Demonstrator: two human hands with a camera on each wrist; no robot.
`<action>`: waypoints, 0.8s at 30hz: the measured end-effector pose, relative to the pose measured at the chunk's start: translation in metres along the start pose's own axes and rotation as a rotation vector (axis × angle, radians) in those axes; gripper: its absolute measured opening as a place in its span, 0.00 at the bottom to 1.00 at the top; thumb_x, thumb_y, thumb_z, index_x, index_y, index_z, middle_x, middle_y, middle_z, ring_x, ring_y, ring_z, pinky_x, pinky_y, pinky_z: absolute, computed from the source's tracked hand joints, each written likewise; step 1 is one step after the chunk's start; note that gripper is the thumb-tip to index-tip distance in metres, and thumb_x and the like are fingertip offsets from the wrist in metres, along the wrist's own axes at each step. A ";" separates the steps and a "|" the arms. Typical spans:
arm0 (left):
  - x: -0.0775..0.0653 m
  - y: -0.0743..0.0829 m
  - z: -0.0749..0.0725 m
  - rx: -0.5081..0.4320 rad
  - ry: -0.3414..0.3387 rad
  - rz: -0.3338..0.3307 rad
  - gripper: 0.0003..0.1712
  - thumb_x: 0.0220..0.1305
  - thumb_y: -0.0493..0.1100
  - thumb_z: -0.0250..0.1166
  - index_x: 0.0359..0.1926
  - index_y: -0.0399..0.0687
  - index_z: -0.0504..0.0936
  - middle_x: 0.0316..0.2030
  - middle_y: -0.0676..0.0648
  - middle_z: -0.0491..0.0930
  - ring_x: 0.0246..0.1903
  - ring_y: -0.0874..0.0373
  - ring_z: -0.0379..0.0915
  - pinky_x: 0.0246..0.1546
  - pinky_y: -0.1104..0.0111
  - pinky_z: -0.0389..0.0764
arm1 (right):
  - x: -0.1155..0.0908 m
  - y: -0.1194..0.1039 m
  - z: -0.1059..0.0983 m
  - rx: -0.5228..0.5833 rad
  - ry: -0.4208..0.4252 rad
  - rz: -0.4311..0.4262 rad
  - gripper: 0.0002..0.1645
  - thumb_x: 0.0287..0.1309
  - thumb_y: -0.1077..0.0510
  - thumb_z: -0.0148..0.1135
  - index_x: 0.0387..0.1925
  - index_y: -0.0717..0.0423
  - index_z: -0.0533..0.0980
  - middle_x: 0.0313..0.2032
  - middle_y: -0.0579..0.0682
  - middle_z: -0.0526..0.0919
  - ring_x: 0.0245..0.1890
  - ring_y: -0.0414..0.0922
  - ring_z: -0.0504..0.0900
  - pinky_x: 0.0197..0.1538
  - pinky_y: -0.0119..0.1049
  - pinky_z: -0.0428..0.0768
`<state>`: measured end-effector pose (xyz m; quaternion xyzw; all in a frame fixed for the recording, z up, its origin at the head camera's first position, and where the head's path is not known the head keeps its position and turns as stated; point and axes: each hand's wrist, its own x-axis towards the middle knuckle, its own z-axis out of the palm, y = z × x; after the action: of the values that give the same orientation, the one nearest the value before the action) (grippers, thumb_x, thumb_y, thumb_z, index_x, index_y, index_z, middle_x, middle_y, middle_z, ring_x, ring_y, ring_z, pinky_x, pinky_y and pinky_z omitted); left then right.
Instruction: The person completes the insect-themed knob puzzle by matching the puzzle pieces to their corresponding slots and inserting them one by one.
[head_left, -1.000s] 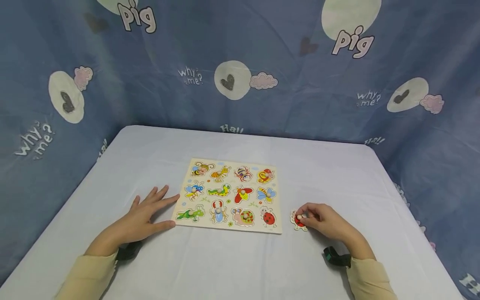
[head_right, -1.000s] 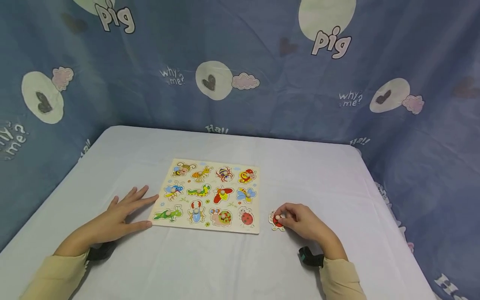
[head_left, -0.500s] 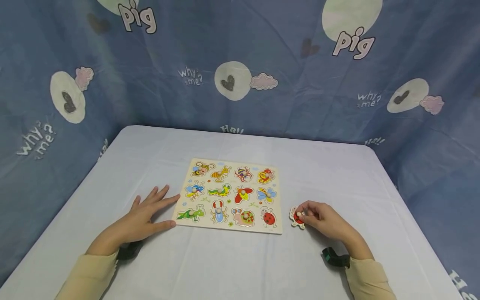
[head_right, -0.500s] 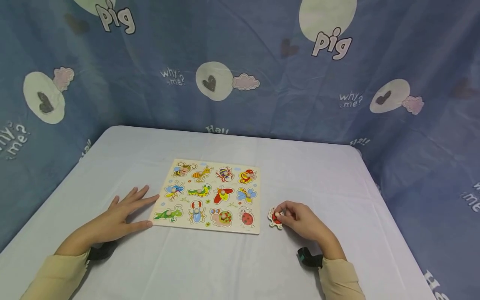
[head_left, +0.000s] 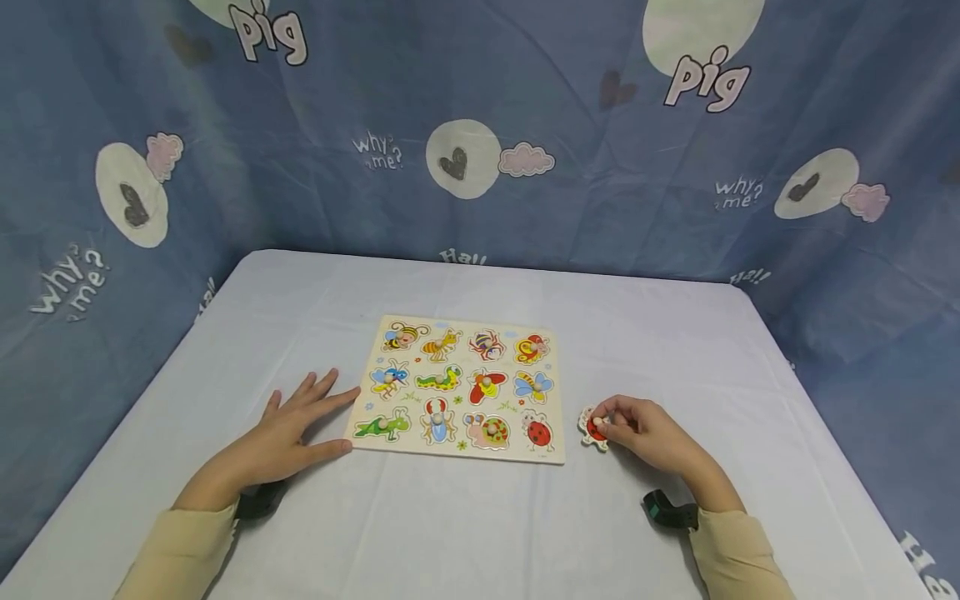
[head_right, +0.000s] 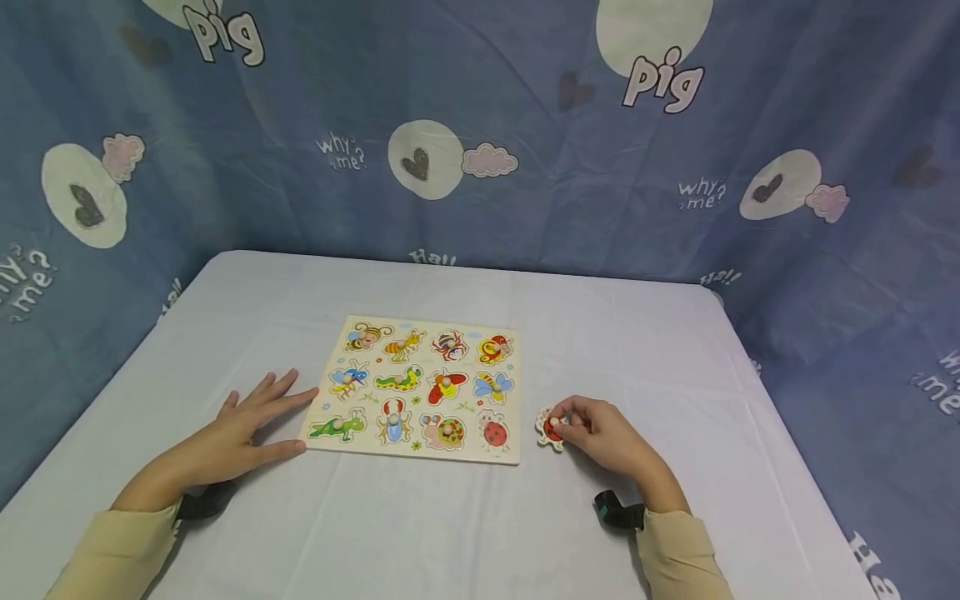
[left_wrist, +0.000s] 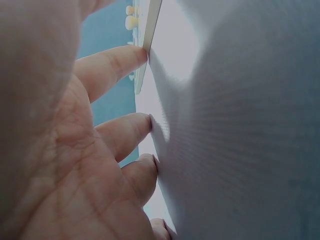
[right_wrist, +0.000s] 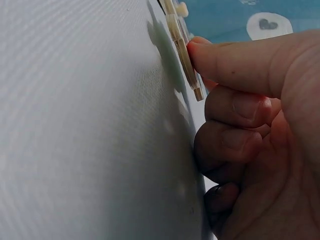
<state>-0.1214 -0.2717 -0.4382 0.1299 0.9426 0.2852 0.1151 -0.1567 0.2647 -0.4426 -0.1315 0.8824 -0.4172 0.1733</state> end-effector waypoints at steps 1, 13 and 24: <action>0.000 0.000 0.000 -0.001 0.000 0.001 0.46 0.65 0.64 0.75 0.80 0.59 0.71 0.85 0.32 0.50 0.84 0.23 0.36 0.72 0.19 0.32 | 0.000 0.000 0.000 0.000 0.000 0.001 0.12 0.74 0.58 0.67 0.52 0.61 0.82 0.24 0.44 0.68 0.23 0.34 0.66 0.27 0.29 0.66; 0.000 0.000 0.001 -0.004 -0.001 0.000 0.46 0.65 0.64 0.75 0.80 0.59 0.71 0.85 0.32 0.50 0.83 0.23 0.36 0.72 0.18 0.32 | 0.001 0.004 0.004 0.007 0.010 -0.013 0.12 0.75 0.57 0.66 0.51 0.61 0.82 0.24 0.43 0.67 0.23 0.34 0.65 0.27 0.29 0.65; 0.002 -0.001 0.002 0.006 0.006 0.004 0.46 0.65 0.64 0.74 0.80 0.59 0.71 0.85 0.32 0.50 0.84 0.23 0.36 0.72 0.18 0.32 | 0.004 -0.011 0.014 0.051 0.003 -0.066 0.10 0.73 0.58 0.68 0.51 0.57 0.83 0.24 0.43 0.68 0.23 0.34 0.67 0.27 0.28 0.66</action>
<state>-0.1228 -0.2707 -0.4409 0.1312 0.9436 0.2830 0.1114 -0.1538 0.2463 -0.4433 -0.1555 0.8669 -0.4453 0.1615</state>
